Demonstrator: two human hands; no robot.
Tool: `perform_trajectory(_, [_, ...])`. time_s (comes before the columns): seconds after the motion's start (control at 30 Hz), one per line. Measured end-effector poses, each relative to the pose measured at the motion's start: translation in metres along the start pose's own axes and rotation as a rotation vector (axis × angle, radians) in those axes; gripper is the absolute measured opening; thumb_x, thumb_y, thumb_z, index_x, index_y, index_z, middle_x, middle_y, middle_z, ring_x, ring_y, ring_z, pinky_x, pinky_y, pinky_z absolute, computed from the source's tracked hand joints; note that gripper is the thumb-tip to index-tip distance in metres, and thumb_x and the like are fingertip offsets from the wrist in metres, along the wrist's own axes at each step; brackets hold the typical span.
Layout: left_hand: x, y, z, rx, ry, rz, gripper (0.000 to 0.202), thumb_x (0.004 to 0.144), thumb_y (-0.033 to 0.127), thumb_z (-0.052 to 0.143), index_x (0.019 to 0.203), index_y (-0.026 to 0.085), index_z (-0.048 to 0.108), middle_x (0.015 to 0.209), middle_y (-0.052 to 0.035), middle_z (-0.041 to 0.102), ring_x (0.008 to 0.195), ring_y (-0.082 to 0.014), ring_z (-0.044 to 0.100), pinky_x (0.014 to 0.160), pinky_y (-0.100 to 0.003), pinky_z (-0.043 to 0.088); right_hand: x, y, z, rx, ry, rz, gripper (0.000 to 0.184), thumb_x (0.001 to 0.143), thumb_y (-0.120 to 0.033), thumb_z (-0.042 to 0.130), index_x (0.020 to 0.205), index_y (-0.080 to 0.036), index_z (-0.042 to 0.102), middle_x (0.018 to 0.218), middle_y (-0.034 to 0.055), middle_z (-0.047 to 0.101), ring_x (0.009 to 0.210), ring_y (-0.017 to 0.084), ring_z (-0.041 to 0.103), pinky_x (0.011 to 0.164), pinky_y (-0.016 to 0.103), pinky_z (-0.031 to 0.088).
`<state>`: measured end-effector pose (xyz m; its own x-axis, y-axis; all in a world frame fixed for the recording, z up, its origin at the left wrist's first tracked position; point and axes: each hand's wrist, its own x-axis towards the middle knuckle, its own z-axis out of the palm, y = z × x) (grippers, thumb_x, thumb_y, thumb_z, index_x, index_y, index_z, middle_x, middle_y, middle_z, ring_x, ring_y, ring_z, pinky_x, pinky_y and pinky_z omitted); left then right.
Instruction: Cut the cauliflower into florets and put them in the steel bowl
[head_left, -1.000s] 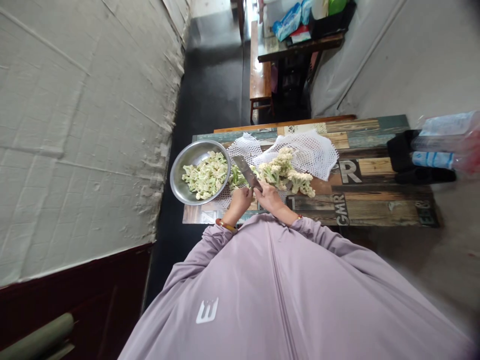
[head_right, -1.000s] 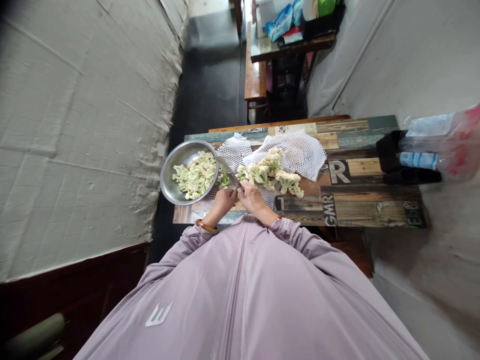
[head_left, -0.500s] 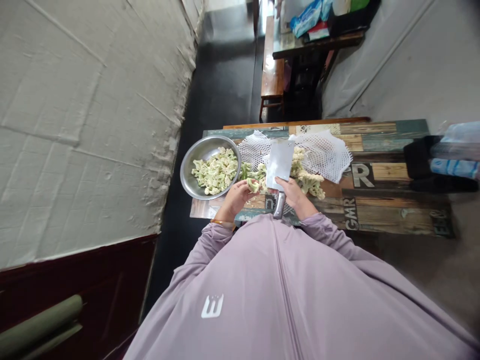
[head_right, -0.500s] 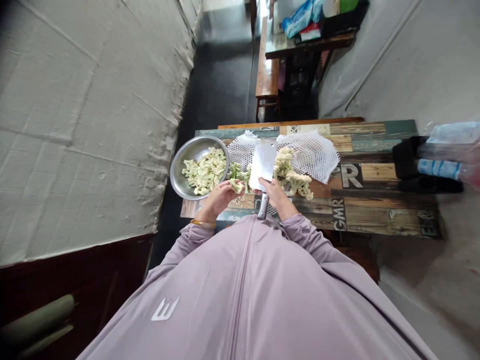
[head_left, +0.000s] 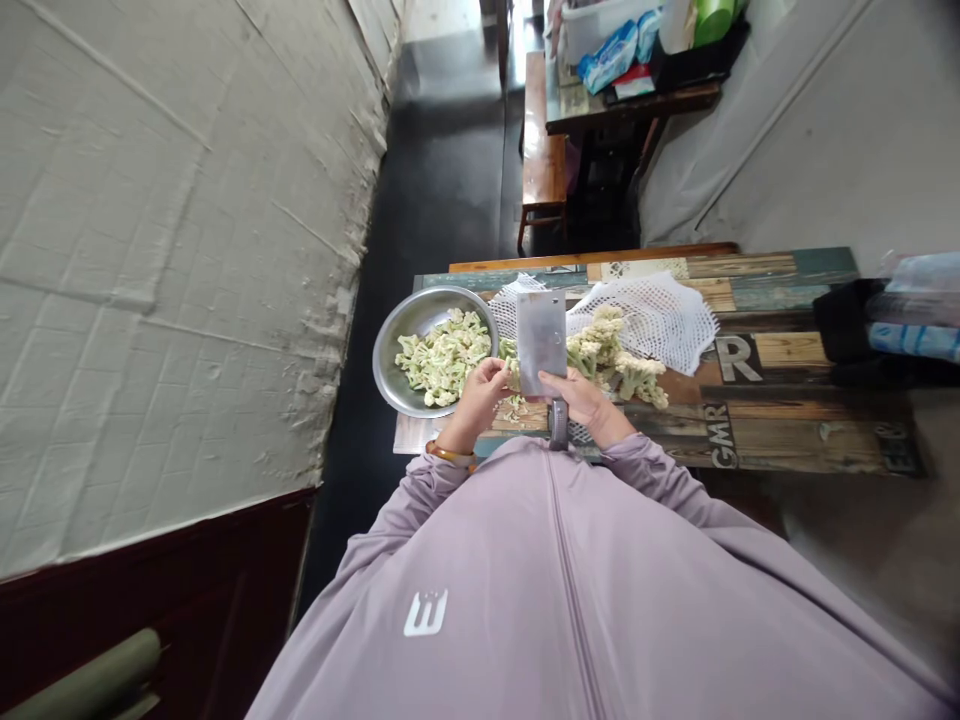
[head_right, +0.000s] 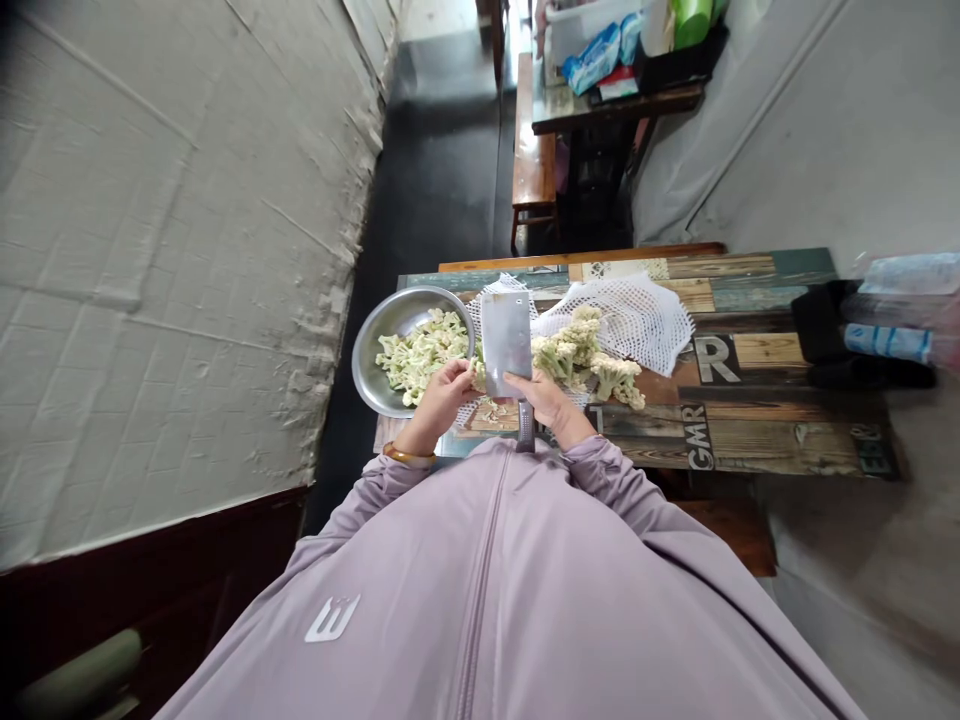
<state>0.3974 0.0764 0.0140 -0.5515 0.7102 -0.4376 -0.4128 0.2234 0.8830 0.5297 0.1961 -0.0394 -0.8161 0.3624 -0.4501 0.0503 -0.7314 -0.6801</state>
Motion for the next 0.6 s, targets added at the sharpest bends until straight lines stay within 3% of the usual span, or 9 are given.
perform_trajectory(0.2, [0.004,0.010,-0.031,-0.217,-0.075,-0.108,0.025,0.076,0.028,0.070,0.083,0.019,0.048,0.104,-0.0081,0.073,0.088,-0.0165,0.071,0.084,-0.034,0.055,0.012,0.013,0.005,0.070,0.093,-0.013,0.036,0.069,-0.041,0.086,0.094,-0.020,0.069,0.095,0.0036,0.078,0.083,0.020,0.073,0.081,0.040,0.065])
perform_trajectory(0.33, [0.012,0.011,-0.045,-0.269,-0.063,-0.122,0.025,0.078,0.026,0.070,0.089,0.019,0.048,0.107,-0.0099,0.073,0.084,-0.0158,0.071,0.085,-0.035,0.055,0.022,0.013,0.014,0.080,0.116,-0.007,0.033,0.070,-0.039,0.085,0.091,-0.020,0.067,0.088,0.0033,0.077,0.084,0.021,0.073,0.079,0.037,0.066])
perform_trajectory(0.4, [0.017,0.011,-0.052,-0.308,0.003,-0.112,0.032,0.081,0.030,0.070,0.102,0.020,0.049,0.112,-0.0105,0.070,0.084,-0.0163,0.071,0.085,-0.036,0.057,0.028,0.012,0.021,0.093,0.125,-0.012,0.032,0.071,-0.038,0.085,0.091,-0.021,0.066,0.084,0.0019,0.076,0.082,0.019,0.073,0.076,0.033,0.066])
perform_trajectory(0.5, [0.022,0.011,-0.067,-0.324,0.193,-0.074,0.056,0.082,0.033,0.071,0.130,0.026,0.041,0.124,-0.0096,0.062,0.089,-0.0172,0.071,0.083,-0.037,0.058,0.038,0.010,0.034,0.138,0.144,-0.034,0.032,0.070,-0.034,0.086,0.090,-0.021,0.065,0.084,0.0002,0.075,0.079,0.017,0.073,0.073,0.029,0.065])
perform_trajectory(0.6, [0.023,0.009,-0.080,-0.236,0.285,-0.056,0.064,0.082,0.034,0.073,0.137,0.028,0.042,0.127,-0.0086,0.060,0.091,-0.0164,0.070,0.078,-0.033,0.058,0.047,0.010,0.049,0.155,0.135,-0.037,0.032,0.067,-0.031,0.087,0.089,-0.022,0.065,0.085,0.0000,0.076,0.079,0.018,0.072,0.072,0.031,0.065])
